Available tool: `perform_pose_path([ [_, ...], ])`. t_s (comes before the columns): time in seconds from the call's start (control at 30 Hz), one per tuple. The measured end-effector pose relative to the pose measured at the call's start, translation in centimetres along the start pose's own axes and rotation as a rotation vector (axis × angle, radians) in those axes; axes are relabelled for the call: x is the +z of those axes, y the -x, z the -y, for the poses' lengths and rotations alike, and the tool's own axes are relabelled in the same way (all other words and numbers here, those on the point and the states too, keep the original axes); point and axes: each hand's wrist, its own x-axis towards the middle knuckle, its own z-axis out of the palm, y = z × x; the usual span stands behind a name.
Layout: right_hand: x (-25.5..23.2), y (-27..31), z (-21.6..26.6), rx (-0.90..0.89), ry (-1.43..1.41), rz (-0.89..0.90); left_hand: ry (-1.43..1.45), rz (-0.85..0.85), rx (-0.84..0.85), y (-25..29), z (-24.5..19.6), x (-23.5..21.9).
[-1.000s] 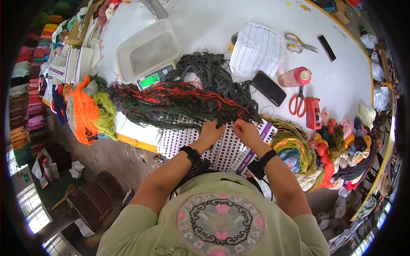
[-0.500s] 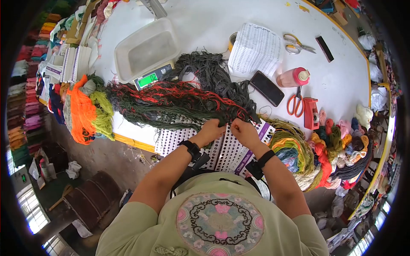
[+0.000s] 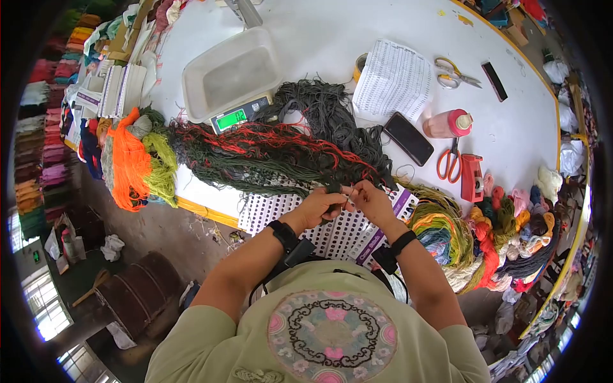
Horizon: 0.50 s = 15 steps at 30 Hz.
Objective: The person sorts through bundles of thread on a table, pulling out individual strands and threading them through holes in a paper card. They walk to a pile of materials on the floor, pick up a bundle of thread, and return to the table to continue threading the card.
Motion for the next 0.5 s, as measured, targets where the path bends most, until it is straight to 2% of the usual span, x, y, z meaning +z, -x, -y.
perform_pose_path([
  [0.03, -0.2, 0.1, 0.3, 0.036, -0.081, 0.037, -0.089, -0.009, -0.004, -0.1, 0.1, 0.5],
  [0.07, -0.4, 0.1, 0.5, 0.039, -0.076, 0.038, -0.217, -0.090, 0.005, -0.8, 0.8, 0.6],
  [0.1, -0.8, 0.0, 0.8, 0.069, -0.249, 0.093, -0.213, -0.087, 0.006, -1.2, 1.2, 0.7],
  [0.13, -1.0, -0.1, 1.2, 0.098, -0.423, 0.146, -0.408, -0.113, 0.044, -1.6, 1.5, 0.8],
  [0.2, -1.4, -0.2, 1.7, 0.110, -0.449, 0.178, -0.796, -0.115, 0.110, -2.2, 1.8, 0.3],
  [0.23, -1.6, -0.1, 1.7, 0.121, -0.479, 0.210, -0.796, -0.112, 0.111, -2.3, 1.9, -0.1],
  [0.27, -1.0, -0.6, 0.4, 0.085, -0.344, 0.182, -1.136, -0.281, 0.295, -2.3, 2.0, -0.6],
  [0.3, -0.5, -0.7, -0.5, 0.086, -0.345, 0.180, -1.471, -0.457, 0.484, -2.1, 2.1, -1.3],
  [0.33, -0.1, -0.7, -1.2, 0.021, -0.201, 0.157, -1.380, -0.592, 0.527, -1.6, 1.5, -2.0],
  [0.37, 0.2, -0.7, -1.8, -0.045, -0.058, 0.133, -1.237, -0.531, 0.345, -0.8, 0.2, -3.3],
  [0.4, 0.2, -0.8, -2.0, -0.021, -0.040, 0.158, -1.091, -0.468, 0.168, 0.8, -2.1, -4.2],
  [0.43, 0.4, -0.8, -1.9, -0.022, -0.046, 0.156, -0.551, -0.470, -0.016, 2.8, -4.1, -4.7],
  [0.47, 0.6, -0.9, -1.8, -0.017, 0.006, 0.132, -0.214, -0.376, 0.051, 4.6, -5.2, -6.2],
  [0.5, 0.7, -1.0, -1.6, -0.012, 0.058, 0.106, 0.006, -0.353, 0.067, 6.6, -7.2, -7.1],
])
